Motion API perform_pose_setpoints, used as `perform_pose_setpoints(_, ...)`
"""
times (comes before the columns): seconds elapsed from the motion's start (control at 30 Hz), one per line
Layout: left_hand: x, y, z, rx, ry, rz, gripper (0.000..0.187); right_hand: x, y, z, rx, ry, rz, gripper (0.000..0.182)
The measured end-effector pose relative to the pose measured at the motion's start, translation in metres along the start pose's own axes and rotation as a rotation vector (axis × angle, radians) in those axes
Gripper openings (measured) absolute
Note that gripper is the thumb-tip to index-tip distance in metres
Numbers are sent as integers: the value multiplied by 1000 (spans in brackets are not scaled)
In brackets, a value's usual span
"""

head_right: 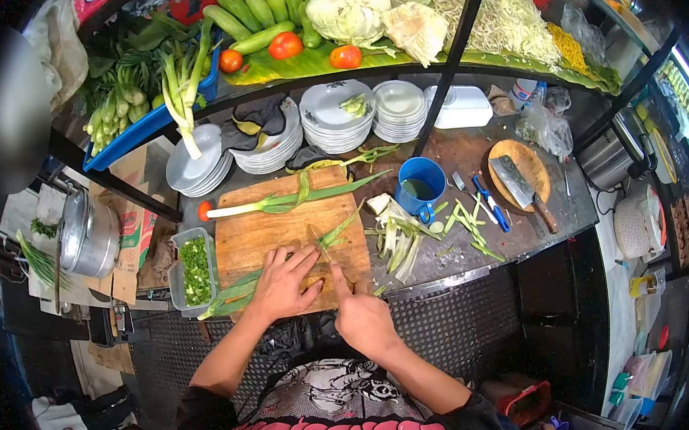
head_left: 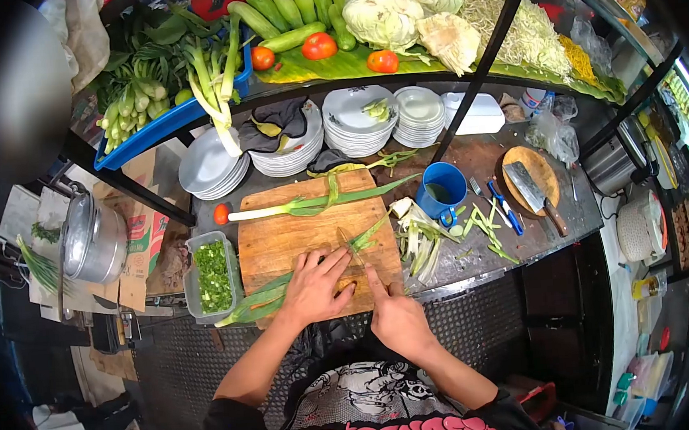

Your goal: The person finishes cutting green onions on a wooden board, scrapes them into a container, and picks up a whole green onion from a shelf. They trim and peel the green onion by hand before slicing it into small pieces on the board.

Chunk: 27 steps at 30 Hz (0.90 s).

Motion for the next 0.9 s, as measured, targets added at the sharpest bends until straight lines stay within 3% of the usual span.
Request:
perform_pose_setpoints(0.3,-2,1,2,-28,10,-78,61,-1,-5,-10,33,16,14,85)
perform_pose_setpoints(0.4,-2,1,3,-31,4,-89,61,5,-13,-27,-17,-83,20,86)
perform_pose_setpoints(0.6,-1,3,1,-28,-7,-98,62,2,-25,-68,19,-56,9,86)
perform_pose_setpoints(0.77,-1,5,2,-31,-5,-137,57,-9,-34,-91,33,-66,133,70)
perform_pose_setpoints(0.9,1,8,-1,-32,-31,-161,51,-5,-32,-84,21,-103,225,69)
Point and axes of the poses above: each hand's wrist, its own z-axis towards the middle knuckle, its own x-axis out of the palm, y = z × x, the point moved 4 cm from there along z, towards the middle knuckle, and after that the axes turned 6 degrees about y, right-handed, at the moved point
